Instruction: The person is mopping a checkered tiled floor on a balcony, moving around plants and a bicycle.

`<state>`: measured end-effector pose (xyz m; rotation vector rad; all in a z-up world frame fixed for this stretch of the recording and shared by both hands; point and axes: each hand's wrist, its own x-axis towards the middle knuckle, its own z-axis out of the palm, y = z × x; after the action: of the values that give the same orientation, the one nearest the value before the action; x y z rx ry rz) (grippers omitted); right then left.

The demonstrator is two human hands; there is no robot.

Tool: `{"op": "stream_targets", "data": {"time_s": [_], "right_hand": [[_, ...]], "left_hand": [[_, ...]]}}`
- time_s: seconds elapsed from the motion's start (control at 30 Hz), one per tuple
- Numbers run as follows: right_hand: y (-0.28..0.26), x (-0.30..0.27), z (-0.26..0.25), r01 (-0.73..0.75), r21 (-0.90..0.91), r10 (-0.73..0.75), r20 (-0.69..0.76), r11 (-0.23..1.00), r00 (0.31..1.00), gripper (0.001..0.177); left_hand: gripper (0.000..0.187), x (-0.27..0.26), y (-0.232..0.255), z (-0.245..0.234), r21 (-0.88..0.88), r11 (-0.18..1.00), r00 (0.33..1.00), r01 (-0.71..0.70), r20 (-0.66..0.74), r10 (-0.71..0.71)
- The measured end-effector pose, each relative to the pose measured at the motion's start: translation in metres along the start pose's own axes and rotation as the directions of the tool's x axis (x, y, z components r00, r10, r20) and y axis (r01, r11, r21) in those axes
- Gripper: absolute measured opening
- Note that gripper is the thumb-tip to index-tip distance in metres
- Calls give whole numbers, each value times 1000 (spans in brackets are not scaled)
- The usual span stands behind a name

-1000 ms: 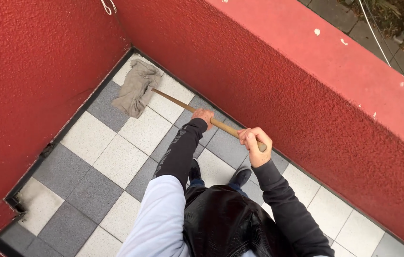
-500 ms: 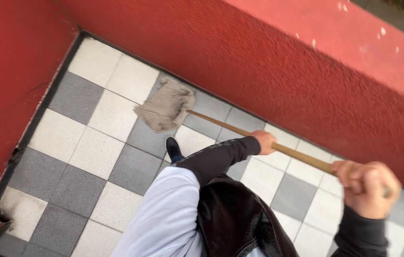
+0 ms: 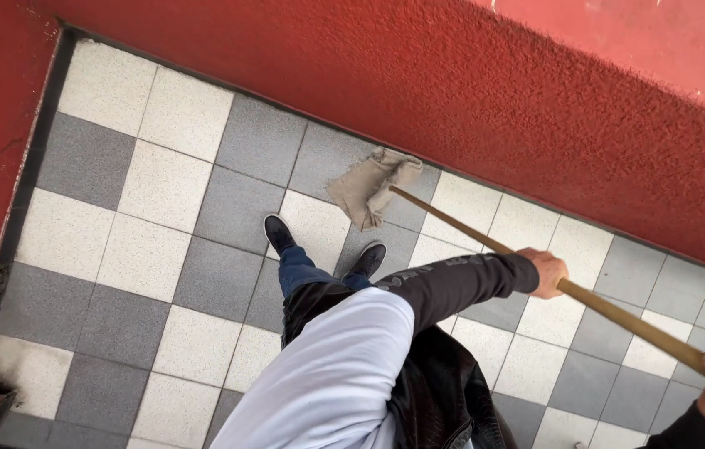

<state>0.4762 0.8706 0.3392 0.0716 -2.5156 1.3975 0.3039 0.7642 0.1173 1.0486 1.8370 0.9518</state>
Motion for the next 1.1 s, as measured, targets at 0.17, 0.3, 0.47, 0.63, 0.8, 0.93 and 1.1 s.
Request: {"op": "stream_targets", "data": {"time_s": [0.17, 0.3, 0.47, 0.63, 0.8, 0.93, 1.1], "right_hand": [[19, -22, 6, 27, -55, -32, -78, 998, 996, 46], [11, -1, 30, 69, -45, -67, 48, 997, 997, 45], [-4, 41, 129, 6, 190, 28, -177, 982, 984, 19], [-28, 117, 263, 98, 437, 37, -288, 894, 957, 35], [32, 170, 408, -38, 705, 148, -97, 709, 984, 31], [-8, 224, 530, -148, 743, 152, 63, 653, 986, 29], [-50, 300, 634, -222, 554, -107, 499, 803, 860, 21]], "left_hand": [[23, -33, -24, -6, 36, 999, 998, -39, 48, 37], [22, -77, -44, -38, 2, 1000, 999, -29, 41, 29], [28, -146, -103, -95, 70, 997, 1000, 18, 0, -18], [48, -213, -195, -155, 171, 969, 983, 180, -71, -170], [29, -272, -364, -196, 162, 867, 878, 471, -187, -441], [26, -371, -448, -249, 144, 735, 737, 663, -297, -607], [23, -477, -506, -309, -161, 469, 329, 868, -520, -788]]}}
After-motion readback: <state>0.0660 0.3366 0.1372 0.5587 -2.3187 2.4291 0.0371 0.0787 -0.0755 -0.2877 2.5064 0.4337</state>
